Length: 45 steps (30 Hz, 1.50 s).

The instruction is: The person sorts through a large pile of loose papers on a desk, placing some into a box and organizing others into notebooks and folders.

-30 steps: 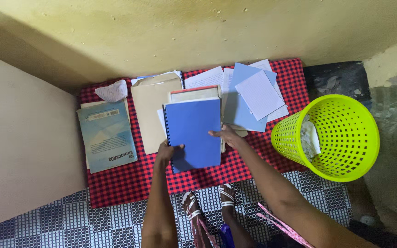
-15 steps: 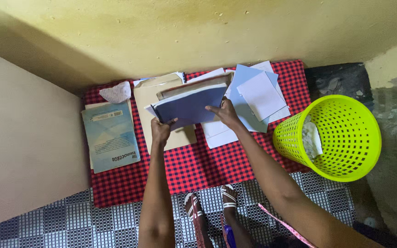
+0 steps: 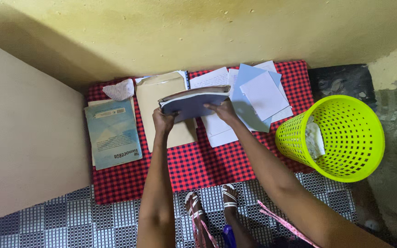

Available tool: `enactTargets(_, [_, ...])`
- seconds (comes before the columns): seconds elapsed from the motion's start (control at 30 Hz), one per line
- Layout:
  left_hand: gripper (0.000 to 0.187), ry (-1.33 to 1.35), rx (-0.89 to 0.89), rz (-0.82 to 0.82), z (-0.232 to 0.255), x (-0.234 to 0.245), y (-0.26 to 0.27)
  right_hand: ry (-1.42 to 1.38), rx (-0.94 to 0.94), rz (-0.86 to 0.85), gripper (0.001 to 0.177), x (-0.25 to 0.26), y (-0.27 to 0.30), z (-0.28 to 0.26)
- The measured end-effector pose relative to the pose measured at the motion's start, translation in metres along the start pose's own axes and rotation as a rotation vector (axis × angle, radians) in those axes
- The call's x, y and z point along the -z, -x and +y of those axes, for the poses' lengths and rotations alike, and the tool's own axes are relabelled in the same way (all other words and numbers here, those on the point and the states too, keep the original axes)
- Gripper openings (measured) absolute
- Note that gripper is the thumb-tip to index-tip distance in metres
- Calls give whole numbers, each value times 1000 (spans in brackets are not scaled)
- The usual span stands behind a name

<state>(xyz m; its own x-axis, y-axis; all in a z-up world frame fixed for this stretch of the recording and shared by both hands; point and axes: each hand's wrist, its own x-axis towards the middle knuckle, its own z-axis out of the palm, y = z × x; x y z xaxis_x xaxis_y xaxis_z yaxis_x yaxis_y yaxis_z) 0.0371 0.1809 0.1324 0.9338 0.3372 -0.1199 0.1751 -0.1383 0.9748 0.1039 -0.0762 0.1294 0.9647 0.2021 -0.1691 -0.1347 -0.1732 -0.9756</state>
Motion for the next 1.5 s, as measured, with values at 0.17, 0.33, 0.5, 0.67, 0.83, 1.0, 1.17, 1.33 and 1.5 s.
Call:
enactTargets(0.17, [25,-97,25,97,19,8,9,-76,-51,-35,44,-5,2,0])
enactTargets(0.33, [20,-284,45,112,-7,16,14,3,-79,-1,36,-12,4,-1])
enactTargets(0.5, [24,-2,-57,159,-7,6,20,-217,-27,10,32,-14,1,-14])
enactTargets(0.67, [31,97,147,177,28,-2,14,-345,-73,9,34,2,3,-16])
enactTargets(0.83, [43,-159,332,30,-7,-14,10,-229,-174,-104,44,15,9,-8])
enactTargets(1.0, [38,15,370,-88,-61,-40,20,-367,-235,-161,46,34,19,17])
enactTargets(1.17, [35,-203,284,108,-50,-65,26,-209,-261,-82,47,51,24,27])
enactTargets(1.33, [38,-129,234,61,-53,-110,13,-99,-314,143,43,79,23,43])
enactTargets(1.5, [37,-239,329,-84,-76,-152,-6,145,-333,259,40,110,15,64])
